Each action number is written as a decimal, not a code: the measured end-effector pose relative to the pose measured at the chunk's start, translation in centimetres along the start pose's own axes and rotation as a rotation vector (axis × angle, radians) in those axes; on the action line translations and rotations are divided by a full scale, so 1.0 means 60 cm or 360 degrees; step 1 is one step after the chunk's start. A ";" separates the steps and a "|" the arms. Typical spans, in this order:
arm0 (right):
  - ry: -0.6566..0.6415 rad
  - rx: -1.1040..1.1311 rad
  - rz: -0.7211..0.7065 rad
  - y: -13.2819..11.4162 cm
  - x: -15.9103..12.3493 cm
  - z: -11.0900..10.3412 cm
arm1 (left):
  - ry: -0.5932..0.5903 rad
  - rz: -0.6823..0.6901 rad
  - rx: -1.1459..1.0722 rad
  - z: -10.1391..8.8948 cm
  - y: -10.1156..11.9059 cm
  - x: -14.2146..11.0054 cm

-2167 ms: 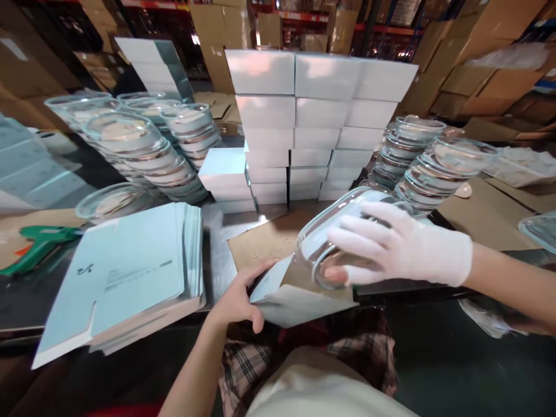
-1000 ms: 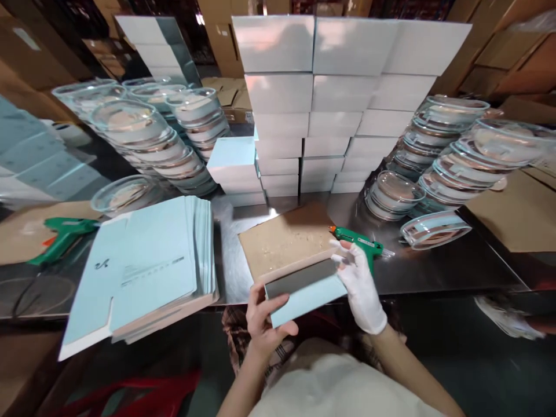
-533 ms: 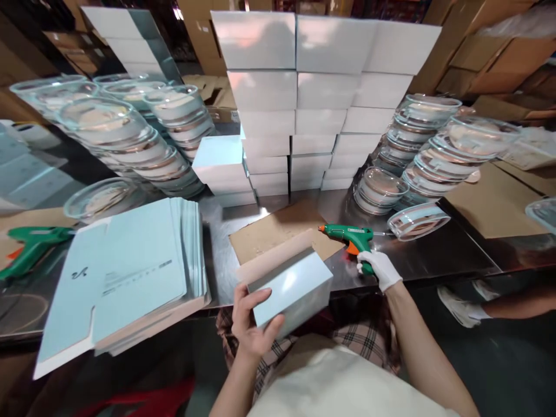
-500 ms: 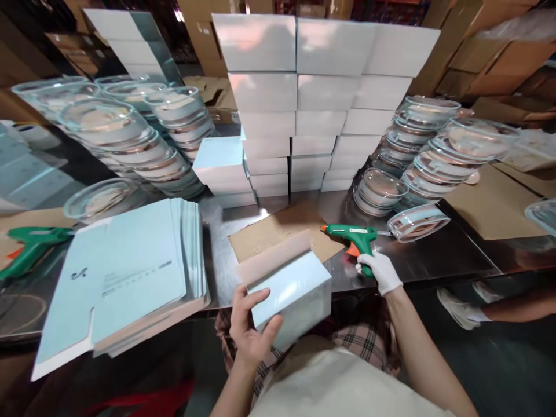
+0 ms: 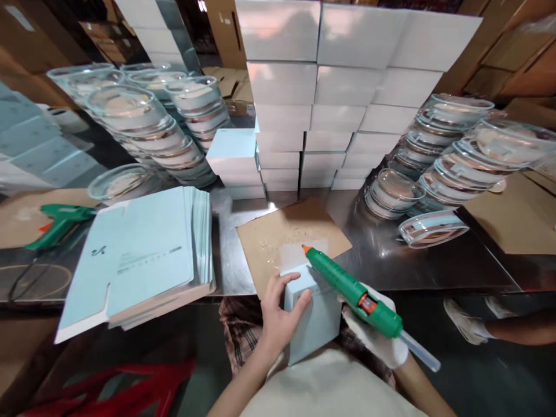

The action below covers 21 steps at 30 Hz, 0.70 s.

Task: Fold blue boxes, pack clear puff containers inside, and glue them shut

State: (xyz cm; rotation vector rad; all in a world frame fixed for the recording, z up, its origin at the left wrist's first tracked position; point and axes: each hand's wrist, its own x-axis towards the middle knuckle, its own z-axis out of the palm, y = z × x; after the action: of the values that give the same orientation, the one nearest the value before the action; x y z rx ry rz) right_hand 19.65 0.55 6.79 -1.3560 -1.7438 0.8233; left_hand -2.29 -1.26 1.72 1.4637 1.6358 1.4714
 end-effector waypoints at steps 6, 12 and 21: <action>-0.0079 -0.0395 -0.0517 -0.026 0.020 0.027 | -0.0030 0.0127 -0.0009 0.003 0.007 0.000; 0.0097 -0.0315 -0.0149 0.037 0.003 0.010 | 0.0063 0.0053 0.0010 -0.003 -0.001 -0.006; 0.0197 0.0747 0.1028 0.112 0.092 -0.008 | 0.0072 -0.0228 -0.0174 -0.026 -0.018 0.000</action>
State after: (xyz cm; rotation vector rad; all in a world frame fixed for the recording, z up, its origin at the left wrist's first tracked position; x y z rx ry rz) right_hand 22.53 7.45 2.32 -1.5992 -0.9171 1.3604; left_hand -4.04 -1.66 1.21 1.2363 1.6243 1.4982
